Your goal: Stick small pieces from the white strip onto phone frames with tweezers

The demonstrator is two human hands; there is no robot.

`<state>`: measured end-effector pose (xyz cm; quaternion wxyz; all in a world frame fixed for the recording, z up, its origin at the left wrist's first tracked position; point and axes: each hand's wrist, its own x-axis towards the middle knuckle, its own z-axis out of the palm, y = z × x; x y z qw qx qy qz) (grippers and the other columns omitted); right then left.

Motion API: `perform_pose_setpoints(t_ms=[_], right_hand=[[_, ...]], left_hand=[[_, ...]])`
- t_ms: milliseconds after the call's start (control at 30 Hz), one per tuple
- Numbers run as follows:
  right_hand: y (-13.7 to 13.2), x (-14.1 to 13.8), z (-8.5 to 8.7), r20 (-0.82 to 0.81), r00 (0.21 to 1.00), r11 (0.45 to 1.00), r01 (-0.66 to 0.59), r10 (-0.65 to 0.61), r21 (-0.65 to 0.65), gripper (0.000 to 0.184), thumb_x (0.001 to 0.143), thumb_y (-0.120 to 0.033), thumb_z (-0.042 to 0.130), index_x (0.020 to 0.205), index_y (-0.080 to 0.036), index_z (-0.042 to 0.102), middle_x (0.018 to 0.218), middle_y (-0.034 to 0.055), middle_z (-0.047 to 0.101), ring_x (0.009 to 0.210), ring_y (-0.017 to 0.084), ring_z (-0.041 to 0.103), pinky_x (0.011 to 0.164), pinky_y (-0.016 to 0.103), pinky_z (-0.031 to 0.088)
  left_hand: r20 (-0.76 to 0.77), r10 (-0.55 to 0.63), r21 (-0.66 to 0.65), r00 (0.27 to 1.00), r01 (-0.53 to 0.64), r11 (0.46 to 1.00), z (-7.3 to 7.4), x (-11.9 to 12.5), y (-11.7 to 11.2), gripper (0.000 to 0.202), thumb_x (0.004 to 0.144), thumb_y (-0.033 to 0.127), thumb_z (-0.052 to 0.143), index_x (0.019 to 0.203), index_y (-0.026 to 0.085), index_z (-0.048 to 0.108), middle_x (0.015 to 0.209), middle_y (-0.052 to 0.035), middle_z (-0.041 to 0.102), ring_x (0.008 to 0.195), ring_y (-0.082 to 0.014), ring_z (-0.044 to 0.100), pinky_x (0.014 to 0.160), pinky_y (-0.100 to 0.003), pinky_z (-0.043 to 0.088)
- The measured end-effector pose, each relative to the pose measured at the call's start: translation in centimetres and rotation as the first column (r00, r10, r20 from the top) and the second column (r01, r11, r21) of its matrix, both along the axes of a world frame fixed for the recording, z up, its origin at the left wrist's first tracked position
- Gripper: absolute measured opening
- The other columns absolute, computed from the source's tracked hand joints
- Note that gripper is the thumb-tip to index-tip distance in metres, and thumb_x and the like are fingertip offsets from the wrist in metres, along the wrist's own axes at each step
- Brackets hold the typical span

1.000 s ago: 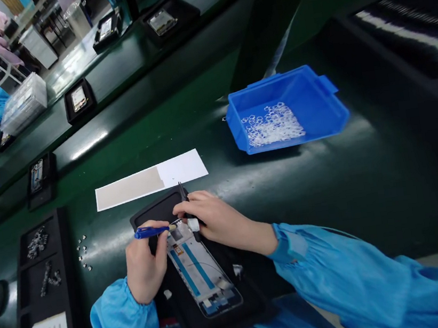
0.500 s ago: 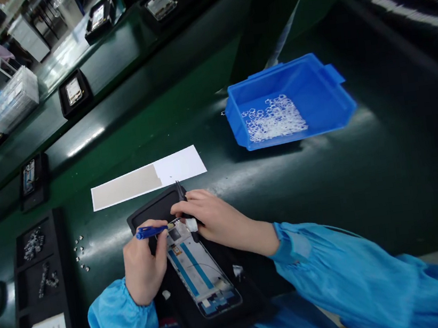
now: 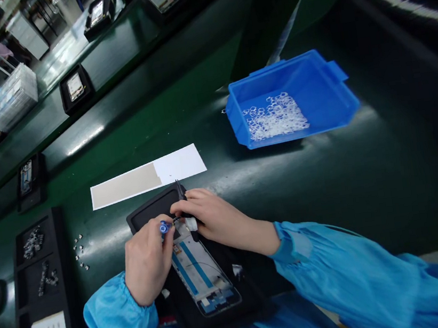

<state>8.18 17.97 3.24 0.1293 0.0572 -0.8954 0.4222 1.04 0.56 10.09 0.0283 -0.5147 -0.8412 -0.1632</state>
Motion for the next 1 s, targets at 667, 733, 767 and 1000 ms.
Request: perform_pose_setpoints(t_ms=[667,733,767,1000], right_hand=[[-0.3,-0.1,0.1,-0.043,0.999,0.999,0.015,-0.013,0.04,0.039,0.074,0.007,0.046,0.101,-0.019,0.057,0.085,0.0043,0.064,0.083,0.022,0.054,0.079,0.035,0.042],[-0.3,0.0,0.1,-0.058,0.998,1.0,0.025,-0.025,0.007,0.032,0.079,0.003,0.048,0.099,-0.02,0.057,0.084,0.0038,0.065,0.081,0.022,0.055,0.079,0.035,0.043],[-0.3,0.1,0.2,-0.074,0.996,0.999,0.041,-0.043,-0.027,0.028,0.083,0.0,0.047,0.099,-0.02,0.057,0.084,0.0035,0.066,0.081,0.022,0.057,0.079,0.036,0.044],[0.4,0.6,0.2,-0.026,0.927,0.862,0.337,-0.374,-0.378,0.031,0.102,-0.04,0.042,0.117,-0.023,0.063,0.089,0.0051,0.067,0.069,0.018,0.062,0.067,0.033,0.051]], left_hand=[[0.384,0.125,0.578,0.915,-0.343,0.74,-1.1,-1.0,-2.7,0.008,0.095,0.015,0.044,0.091,0.021,0.048,0.084,-0.0006,0.061,0.083,-0.0161,0.067,0.082,-0.033,0.057],[0.218,0.123,0.406,0.968,-0.204,0.891,-1.4,-0.5,-3.1,0.015,0.094,0.013,0.042,0.09,0.021,0.054,0.079,-0.0002,0.057,0.074,-0.0143,0.063,0.071,-0.027,0.054],[0.119,0.109,0.26,0.987,-0.137,0.956,-1.8,-0.2,-3.3,0.017,0.093,0.013,0.043,0.093,0.021,0.058,0.078,-0.0002,0.056,0.07,-0.0139,0.061,0.065,-0.024,0.052],[-0.277,-0.021,-0.182,0.961,-0.031,0.983,-4.7,0.9,-3.1,0.034,0.091,0.013,0.053,0.12,0.026,0.063,0.072,0.0017,0.054,0.054,-0.014,0.056,0.048,-0.026,0.042]])
